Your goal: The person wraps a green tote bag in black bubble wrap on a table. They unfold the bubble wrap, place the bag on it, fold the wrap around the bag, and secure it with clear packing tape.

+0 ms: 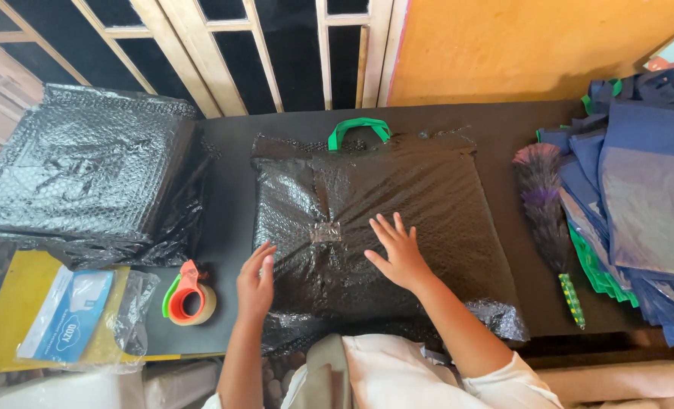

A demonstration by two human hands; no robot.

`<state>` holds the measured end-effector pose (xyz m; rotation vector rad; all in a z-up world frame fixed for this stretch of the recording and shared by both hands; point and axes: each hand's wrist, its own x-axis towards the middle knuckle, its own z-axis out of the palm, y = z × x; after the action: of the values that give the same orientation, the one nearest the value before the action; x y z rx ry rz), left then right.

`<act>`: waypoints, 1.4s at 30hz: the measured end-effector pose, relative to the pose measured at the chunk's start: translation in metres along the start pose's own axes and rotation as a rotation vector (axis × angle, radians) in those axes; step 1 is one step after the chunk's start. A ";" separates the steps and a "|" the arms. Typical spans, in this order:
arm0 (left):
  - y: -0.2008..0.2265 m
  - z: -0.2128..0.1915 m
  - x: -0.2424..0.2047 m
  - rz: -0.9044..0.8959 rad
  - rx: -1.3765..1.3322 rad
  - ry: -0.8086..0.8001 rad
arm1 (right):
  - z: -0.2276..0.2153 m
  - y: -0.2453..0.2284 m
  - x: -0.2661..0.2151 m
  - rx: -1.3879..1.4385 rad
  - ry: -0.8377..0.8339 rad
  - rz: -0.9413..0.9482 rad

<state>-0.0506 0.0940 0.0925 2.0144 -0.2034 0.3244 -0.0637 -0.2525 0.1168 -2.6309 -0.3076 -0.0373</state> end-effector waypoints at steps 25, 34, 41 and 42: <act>-0.098 -0.015 -0.038 -0.205 0.332 -0.240 | 0.057 -0.033 -0.030 -0.517 -0.286 0.116; -0.091 -0.018 -0.027 -0.222 0.339 -0.294 | 0.059 -0.040 -0.039 -0.452 -0.184 0.188; -0.093 -0.036 -0.045 -0.227 0.187 -0.367 | 0.038 -0.010 -0.129 -0.158 0.364 0.310; -0.089 -0.034 -0.045 -0.229 0.184 -0.364 | 0.034 0.007 -0.142 -0.162 0.362 0.306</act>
<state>-0.0731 0.1642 0.0171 2.2426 -0.1707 -0.1773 -0.2011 -0.2724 0.0720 -2.7315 0.2297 -0.4458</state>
